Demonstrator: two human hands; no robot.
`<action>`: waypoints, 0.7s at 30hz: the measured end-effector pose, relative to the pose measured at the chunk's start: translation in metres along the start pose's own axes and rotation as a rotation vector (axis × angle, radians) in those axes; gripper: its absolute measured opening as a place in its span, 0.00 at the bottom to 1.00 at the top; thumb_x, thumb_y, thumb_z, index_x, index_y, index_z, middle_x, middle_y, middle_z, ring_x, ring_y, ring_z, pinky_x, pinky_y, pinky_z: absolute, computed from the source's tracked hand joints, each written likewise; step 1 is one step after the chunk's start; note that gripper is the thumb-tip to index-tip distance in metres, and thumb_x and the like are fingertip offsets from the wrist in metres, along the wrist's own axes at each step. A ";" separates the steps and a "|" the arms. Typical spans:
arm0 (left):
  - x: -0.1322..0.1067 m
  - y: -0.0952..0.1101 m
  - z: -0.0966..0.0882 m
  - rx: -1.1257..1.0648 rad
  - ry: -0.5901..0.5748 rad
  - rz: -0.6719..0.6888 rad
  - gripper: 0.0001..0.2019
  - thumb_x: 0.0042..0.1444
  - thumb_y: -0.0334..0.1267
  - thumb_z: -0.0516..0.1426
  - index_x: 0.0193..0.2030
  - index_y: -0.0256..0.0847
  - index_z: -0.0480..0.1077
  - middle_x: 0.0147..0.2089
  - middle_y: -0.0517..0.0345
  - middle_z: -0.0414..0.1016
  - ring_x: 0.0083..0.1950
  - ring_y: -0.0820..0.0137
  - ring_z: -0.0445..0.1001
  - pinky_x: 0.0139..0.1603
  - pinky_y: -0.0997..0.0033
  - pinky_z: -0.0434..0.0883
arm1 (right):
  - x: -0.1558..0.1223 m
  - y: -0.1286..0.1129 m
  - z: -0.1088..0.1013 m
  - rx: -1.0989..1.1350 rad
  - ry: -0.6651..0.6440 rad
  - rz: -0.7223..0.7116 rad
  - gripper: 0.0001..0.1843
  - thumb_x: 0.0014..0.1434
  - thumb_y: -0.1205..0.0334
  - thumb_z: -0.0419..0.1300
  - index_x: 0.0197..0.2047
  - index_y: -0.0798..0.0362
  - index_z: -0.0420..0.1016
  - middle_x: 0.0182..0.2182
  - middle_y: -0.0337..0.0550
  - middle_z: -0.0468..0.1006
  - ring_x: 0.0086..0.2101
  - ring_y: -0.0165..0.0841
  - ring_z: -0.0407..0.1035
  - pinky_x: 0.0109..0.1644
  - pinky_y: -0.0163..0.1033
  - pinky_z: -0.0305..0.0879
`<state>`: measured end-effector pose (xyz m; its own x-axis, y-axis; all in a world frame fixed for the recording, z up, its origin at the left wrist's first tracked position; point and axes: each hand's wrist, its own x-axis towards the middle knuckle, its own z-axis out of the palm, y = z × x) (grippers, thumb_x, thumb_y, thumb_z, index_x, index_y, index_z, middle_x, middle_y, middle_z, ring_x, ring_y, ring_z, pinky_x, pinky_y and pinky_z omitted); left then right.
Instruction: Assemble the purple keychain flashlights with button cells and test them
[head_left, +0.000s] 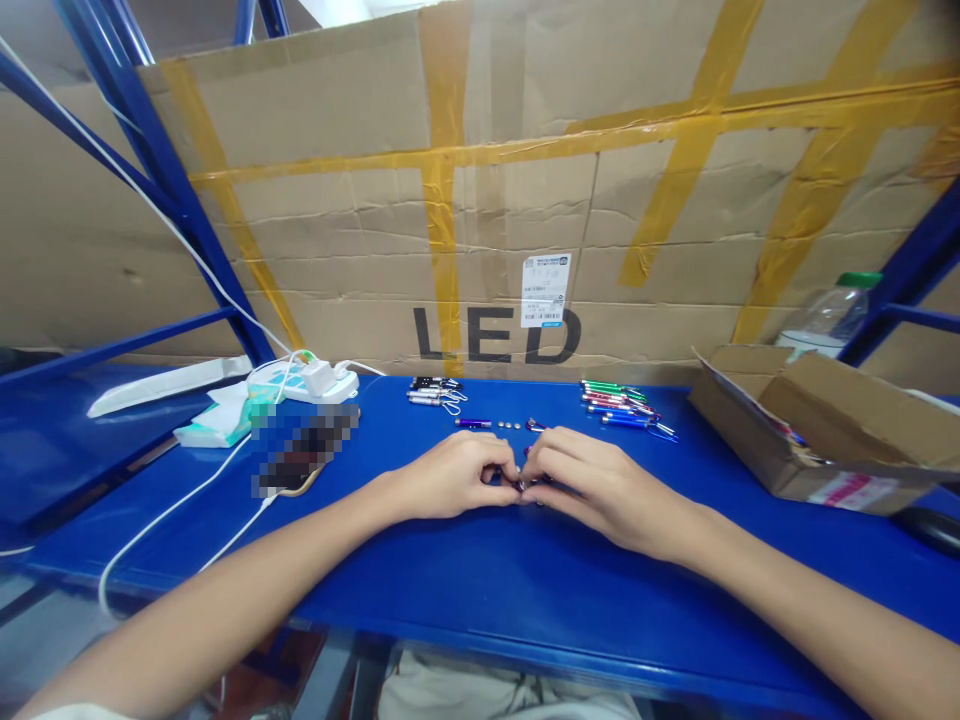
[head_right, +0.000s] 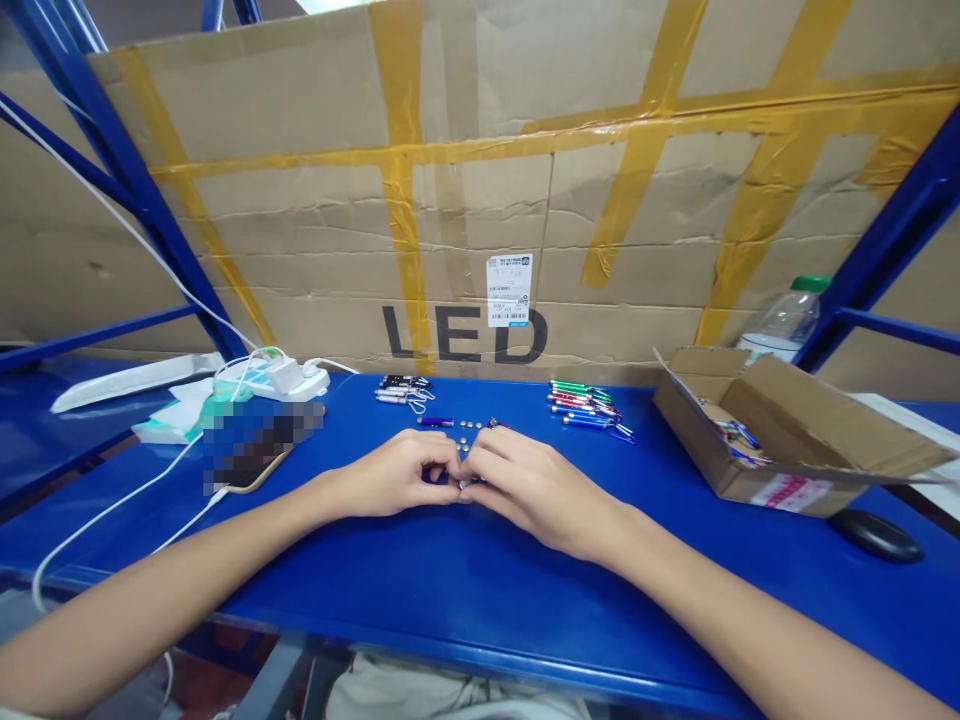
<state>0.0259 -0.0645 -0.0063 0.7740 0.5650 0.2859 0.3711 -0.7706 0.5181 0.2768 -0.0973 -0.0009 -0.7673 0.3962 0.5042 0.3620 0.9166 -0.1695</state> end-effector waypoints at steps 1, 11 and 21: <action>0.000 0.000 0.000 0.001 0.000 -0.002 0.08 0.65 0.39 0.67 0.39 0.38 0.76 0.36 0.61 0.75 0.35 0.72 0.71 0.40 0.74 0.65 | 0.000 0.000 0.000 -0.021 -0.003 -0.006 0.08 0.79 0.60 0.55 0.51 0.52 0.74 0.44 0.48 0.77 0.44 0.39 0.72 0.47 0.41 0.69; 0.000 0.001 0.001 0.015 0.002 -0.012 0.09 0.66 0.40 0.67 0.38 0.38 0.76 0.35 0.61 0.74 0.35 0.72 0.70 0.39 0.74 0.66 | 0.001 -0.002 -0.002 -0.147 -0.011 -0.053 0.10 0.80 0.62 0.52 0.50 0.52 0.74 0.42 0.49 0.78 0.41 0.38 0.73 0.44 0.40 0.68; -0.001 0.001 0.001 0.026 0.003 0.010 0.08 0.66 0.40 0.67 0.39 0.38 0.76 0.35 0.61 0.73 0.35 0.72 0.70 0.39 0.74 0.66 | 0.003 -0.002 -0.002 -0.236 0.019 -0.100 0.11 0.80 0.62 0.52 0.47 0.53 0.73 0.39 0.48 0.78 0.38 0.37 0.71 0.43 0.40 0.68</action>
<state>0.0260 -0.0662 -0.0071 0.7762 0.5581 0.2933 0.3766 -0.7836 0.4942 0.2749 -0.0979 0.0023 -0.7960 0.3010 0.5251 0.4001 0.9127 0.0833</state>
